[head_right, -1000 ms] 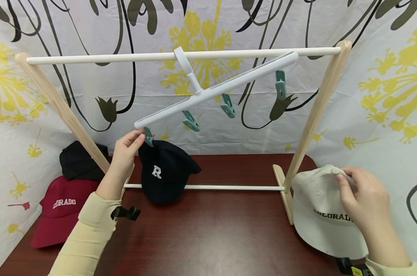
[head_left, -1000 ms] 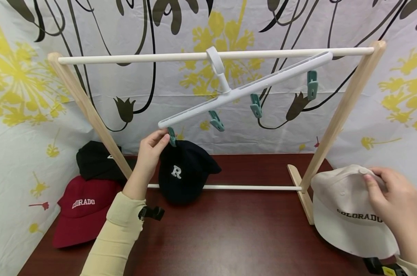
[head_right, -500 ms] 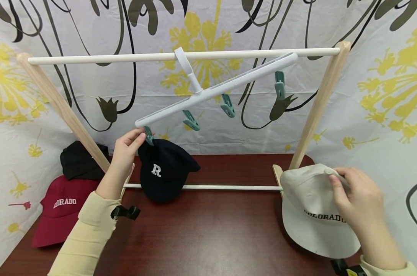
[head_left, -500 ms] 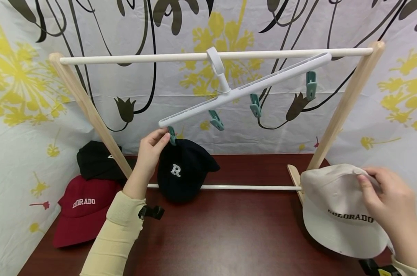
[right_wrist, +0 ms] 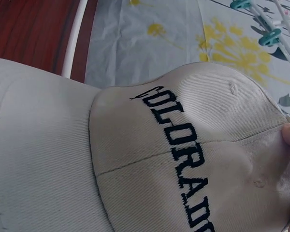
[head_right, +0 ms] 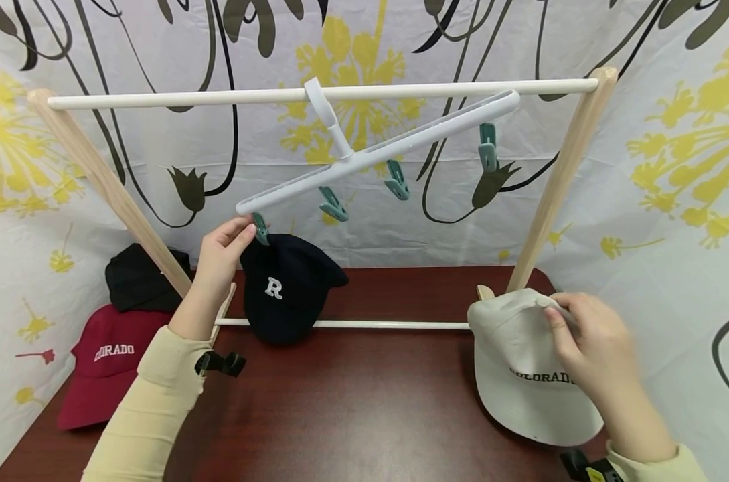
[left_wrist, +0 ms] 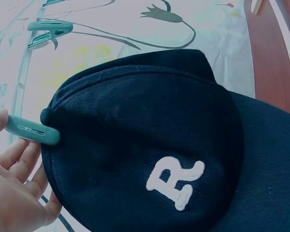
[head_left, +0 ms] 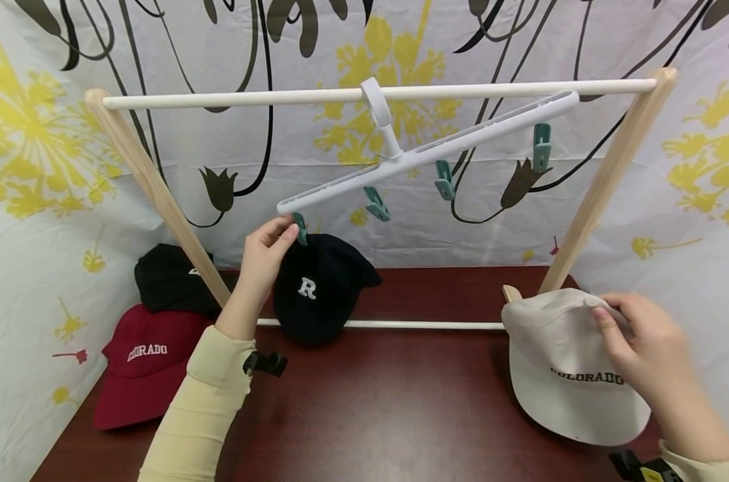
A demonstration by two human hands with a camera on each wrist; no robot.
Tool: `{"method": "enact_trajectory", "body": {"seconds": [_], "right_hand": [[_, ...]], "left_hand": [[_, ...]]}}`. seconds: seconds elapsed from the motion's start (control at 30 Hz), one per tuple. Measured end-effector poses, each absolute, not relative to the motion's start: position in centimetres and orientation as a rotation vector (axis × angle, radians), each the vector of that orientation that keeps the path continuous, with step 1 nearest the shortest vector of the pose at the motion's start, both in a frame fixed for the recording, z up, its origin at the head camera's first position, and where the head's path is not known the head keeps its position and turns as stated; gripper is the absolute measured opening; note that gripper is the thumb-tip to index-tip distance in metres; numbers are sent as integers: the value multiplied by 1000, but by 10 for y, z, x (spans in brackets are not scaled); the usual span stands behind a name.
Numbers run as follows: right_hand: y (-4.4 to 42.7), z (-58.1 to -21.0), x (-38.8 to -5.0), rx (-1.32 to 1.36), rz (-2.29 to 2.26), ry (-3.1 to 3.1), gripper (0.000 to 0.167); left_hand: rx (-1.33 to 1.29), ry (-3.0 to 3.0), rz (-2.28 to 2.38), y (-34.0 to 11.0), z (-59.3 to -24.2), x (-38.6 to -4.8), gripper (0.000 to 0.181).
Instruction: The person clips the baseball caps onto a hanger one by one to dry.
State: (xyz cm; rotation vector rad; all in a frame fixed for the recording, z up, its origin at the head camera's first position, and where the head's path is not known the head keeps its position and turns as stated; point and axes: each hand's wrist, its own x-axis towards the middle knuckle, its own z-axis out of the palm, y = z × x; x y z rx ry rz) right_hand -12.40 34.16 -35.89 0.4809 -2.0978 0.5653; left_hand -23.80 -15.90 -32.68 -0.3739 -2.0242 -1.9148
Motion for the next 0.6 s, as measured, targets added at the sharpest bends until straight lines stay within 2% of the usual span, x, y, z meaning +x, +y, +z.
{"method": "enact_trajectory", "body": {"seconds": [0.6], "right_hand": [[317,-367,-133,614,621,-2063,55]], "left_hand": [[-297,-2028,-1834,-155,-321,-236,34]]}}
